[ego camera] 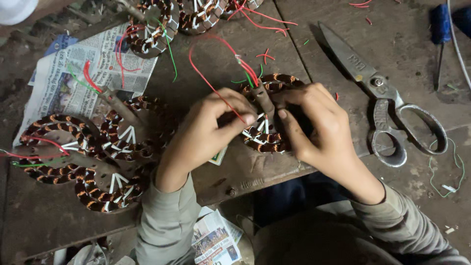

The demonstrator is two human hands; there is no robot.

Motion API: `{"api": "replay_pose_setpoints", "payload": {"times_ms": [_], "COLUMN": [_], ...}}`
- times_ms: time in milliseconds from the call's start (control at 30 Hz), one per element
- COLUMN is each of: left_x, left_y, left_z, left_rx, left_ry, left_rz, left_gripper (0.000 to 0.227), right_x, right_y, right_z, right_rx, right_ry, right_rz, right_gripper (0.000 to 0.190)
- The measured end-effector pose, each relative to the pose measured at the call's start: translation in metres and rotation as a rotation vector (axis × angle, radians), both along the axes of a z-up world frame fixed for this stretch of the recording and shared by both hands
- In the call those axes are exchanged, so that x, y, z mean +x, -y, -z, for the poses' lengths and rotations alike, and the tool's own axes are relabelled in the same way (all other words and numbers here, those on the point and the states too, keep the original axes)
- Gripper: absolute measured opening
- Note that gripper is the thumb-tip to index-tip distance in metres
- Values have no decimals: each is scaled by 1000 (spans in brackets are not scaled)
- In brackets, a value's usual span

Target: The person winds copper wire around a circular stator core, then uses shears to cut the wire and tucks the ends into the slots. The person repeats this process on multiple stator components arranged on a workbench.

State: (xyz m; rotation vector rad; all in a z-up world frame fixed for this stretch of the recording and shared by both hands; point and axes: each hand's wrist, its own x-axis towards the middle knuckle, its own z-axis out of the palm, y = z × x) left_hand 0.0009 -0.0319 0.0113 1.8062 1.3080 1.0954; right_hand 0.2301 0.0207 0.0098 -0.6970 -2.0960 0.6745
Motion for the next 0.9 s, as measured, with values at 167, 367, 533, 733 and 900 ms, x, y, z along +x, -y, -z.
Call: {"api": "replay_pose_setpoints", "payload": {"times_ms": [167, 367, 533, 733, 900], "left_x": [8, 41, 78, 103, 108], "left_y": [4, 30, 39, 36, 30], "left_z": [-12, -27, -22, -22, -12], "left_rx": [9, 43, -19, 23, 5], "left_ry": [-69, -245, -357, -510, -500], "left_rz": [-26, -313, -521, -683, -736], "left_gripper": [10, 11, 12, 14, 20], "right_x": [0, -1, 1, 2, 5], "right_y": [-2, -3, 0, -1, 1], "right_z": [1, 0, 1, 0, 3], "right_rx": [22, 49, 48, 98, 124], "right_ry": [-3, -16, -10, 29, 2], "right_rz": [-4, -6, 20, 5, -12], "right_gripper": [24, 23, 24, 25, 23]}}
